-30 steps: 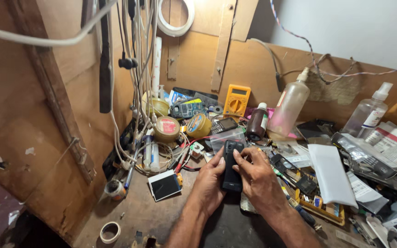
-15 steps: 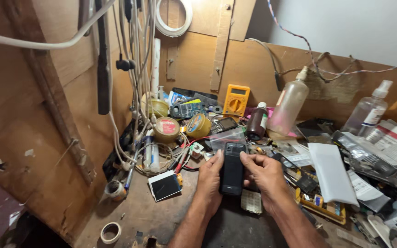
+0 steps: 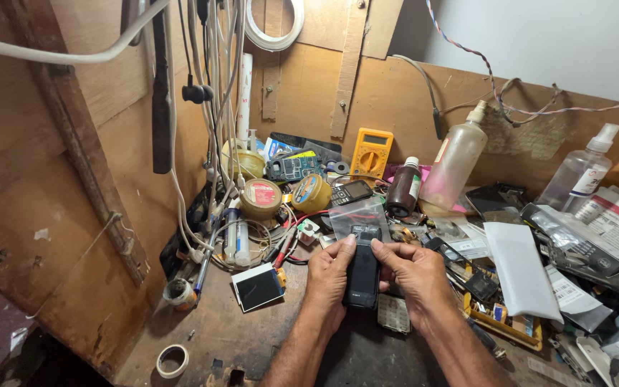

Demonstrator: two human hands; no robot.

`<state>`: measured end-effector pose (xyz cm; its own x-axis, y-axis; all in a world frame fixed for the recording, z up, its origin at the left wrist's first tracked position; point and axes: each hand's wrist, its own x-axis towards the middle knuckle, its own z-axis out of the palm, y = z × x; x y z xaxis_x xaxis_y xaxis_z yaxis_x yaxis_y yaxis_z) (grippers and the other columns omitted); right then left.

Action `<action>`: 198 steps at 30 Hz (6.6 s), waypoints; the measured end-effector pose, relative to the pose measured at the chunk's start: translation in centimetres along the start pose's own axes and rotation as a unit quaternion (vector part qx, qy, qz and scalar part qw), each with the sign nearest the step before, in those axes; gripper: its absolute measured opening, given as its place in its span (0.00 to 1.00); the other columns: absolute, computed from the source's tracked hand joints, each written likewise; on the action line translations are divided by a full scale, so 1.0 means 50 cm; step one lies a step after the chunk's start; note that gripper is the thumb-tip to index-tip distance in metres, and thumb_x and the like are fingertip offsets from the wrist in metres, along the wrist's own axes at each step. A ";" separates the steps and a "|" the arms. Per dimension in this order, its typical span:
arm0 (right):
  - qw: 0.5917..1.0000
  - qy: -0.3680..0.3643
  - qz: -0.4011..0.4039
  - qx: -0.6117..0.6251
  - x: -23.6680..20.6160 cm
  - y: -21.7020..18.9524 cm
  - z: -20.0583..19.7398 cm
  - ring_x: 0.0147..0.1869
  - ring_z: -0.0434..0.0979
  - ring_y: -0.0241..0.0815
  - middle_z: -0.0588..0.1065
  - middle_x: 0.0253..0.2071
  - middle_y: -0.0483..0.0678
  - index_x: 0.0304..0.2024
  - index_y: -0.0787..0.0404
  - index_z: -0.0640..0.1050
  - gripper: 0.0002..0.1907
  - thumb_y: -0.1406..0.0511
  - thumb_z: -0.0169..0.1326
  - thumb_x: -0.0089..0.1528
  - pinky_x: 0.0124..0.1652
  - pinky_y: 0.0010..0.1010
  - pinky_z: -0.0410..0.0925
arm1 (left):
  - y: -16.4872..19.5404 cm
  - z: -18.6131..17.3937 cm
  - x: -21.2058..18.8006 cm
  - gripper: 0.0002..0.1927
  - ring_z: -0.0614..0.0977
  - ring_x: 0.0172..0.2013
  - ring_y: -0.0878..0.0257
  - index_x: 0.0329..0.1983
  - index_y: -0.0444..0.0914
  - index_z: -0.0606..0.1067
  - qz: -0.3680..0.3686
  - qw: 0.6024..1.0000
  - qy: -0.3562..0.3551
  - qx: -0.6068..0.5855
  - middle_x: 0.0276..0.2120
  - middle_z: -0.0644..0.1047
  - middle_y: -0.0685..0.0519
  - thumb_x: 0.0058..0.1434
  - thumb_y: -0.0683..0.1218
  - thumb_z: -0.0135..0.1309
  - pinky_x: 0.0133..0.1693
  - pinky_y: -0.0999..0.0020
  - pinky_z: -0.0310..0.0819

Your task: The person disassembles a black feature phone, removes the battery, and reassembles the device. They then use a small screwdriver to adjust a screw on the phone's side. The person also handles a small plastic bag containing a replacement part.

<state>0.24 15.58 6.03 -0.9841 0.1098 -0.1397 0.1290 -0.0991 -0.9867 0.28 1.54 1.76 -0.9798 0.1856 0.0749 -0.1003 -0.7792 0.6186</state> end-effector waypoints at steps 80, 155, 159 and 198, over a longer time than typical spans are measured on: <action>0.684 0.319 -0.395 -0.524 0.068 -0.115 -0.124 0.39 0.81 0.61 0.80 0.35 0.56 0.39 0.58 0.81 0.13 0.60 0.52 0.73 0.38 0.52 0.71 | -0.004 -0.020 -0.004 0.19 0.85 0.41 0.52 0.60 0.32 0.68 -0.101 0.988 -0.056 -0.101 0.46 0.81 0.36 0.74 0.47 0.35 0.40 0.60 0.85; 0.801 0.094 -0.404 -0.432 -0.009 -0.026 -0.021 0.47 0.78 0.48 0.81 0.38 0.51 0.37 0.62 0.84 0.08 0.64 0.58 0.61 0.43 0.38 0.72 | -0.018 -0.021 0.010 0.26 0.85 0.35 0.57 0.54 0.34 0.75 -0.108 0.988 -0.009 -0.114 0.40 0.82 0.43 0.73 0.59 0.37 0.31 0.61 0.86; 0.840 0.040 -0.354 -0.409 -0.021 -0.034 0.015 0.41 0.79 0.44 0.77 0.37 0.50 0.37 0.62 0.82 0.08 0.64 0.60 0.59 0.33 0.33 0.77 | -0.016 -0.016 0.006 0.26 0.85 0.33 0.59 0.53 0.37 0.74 -0.085 0.993 0.007 -0.085 0.37 0.81 0.47 0.72 0.60 0.36 0.28 0.63 0.85; 0.916 -0.032 -0.321 -0.239 -0.051 -0.041 0.000 0.39 0.81 0.29 0.81 0.36 0.43 0.37 0.64 0.84 0.08 0.75 0.63 0.55 0.40 0.23 0.75 | 0.005 -0.012 -0.010 0.23 0.85 0.43 0.56 0.59 0.37 0.72 -0.078 0.992 -0.080 -0.064 0.45 0.81 0.47 0.76 0.57 0.36 0.38 0.57 0.85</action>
<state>2.50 15.49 8.41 -0.8787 -0.0663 0.4727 -0.4555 0.4123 -0.7890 0.64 0.89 1.43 -0.9118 0.3944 0.1145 -0.2801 -0.8011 0.5290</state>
